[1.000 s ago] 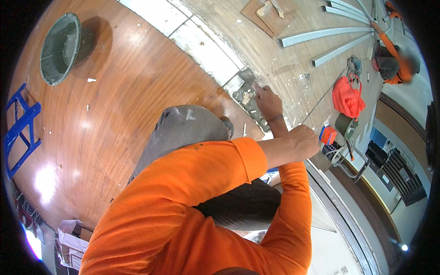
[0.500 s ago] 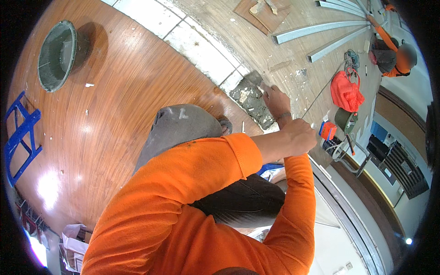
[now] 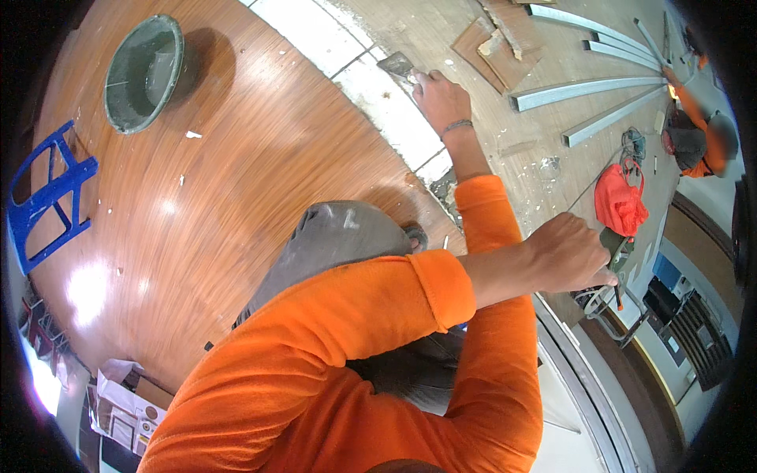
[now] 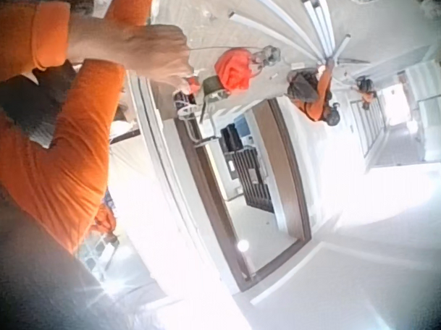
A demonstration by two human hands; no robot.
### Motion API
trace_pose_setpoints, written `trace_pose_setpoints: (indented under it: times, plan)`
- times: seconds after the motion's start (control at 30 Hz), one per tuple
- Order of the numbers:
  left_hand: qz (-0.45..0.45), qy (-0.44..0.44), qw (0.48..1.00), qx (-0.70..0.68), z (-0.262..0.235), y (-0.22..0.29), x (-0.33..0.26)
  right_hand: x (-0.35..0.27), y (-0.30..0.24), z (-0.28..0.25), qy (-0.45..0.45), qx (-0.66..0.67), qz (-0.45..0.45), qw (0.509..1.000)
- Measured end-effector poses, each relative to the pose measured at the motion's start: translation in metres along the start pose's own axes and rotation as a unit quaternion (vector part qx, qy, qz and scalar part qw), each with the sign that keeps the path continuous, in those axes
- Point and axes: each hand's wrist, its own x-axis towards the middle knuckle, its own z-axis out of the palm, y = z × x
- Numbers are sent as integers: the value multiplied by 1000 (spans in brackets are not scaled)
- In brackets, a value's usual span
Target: The person scoops a gray cement-like substance from a bucket using a small trowel and applies it into the gaps between floor tiles. They smooth the material into the joints and scrape away excess from the surface.
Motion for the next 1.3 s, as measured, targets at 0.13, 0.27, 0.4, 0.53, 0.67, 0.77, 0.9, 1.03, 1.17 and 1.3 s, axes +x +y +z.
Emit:
trace_pose_setpoints:
  times: [0.13, 0.27, 0.4, 0.53, 0.67, 0.77, 0.9, 1.03, 1.17, 1.3]
  plan:
    - [10, -19, 1000, 3, -11, -3, 2, -40, 18, -8, -98, -33, 1, 995]
    - [24, -30, 999, 27, -12, 0, 0, -84, 52, -20, -172, -51, 5, 984]
    - [22, 7, 1000, -3, -19, 3, -1, -55, 37, -33, -114, -31, 4, 993]
    - [4, -26, 1000, -7, -20, -2, 7, -8, 8, -27, -74, -27, 0, 997]
    - [-5, -14, 1000, 2, -18, -17, 1, -34, 12, -12, -131, -36, 13, 991]
    - [8, -30, 1000, 2, -13, -20, 5, -90, 49, -9, -162, -58, 54, 984]
    - [24, -43, 999, 4, 16, -32, -3, -176, 81, -8, -183, -35, 117, 975]
    - [37, -90, 995, 14, 39, -35, -12, -213, 94, -17, -184, -18, 175, 967]
    - [52, -136, 989, 3, 48, -26, -10, -213, 87, -19, -130, 10, 243, 961]
    - [56, -149, 987, -13, 60, -20, -14, -227, 81, -4, -139, 17, 247, 959]
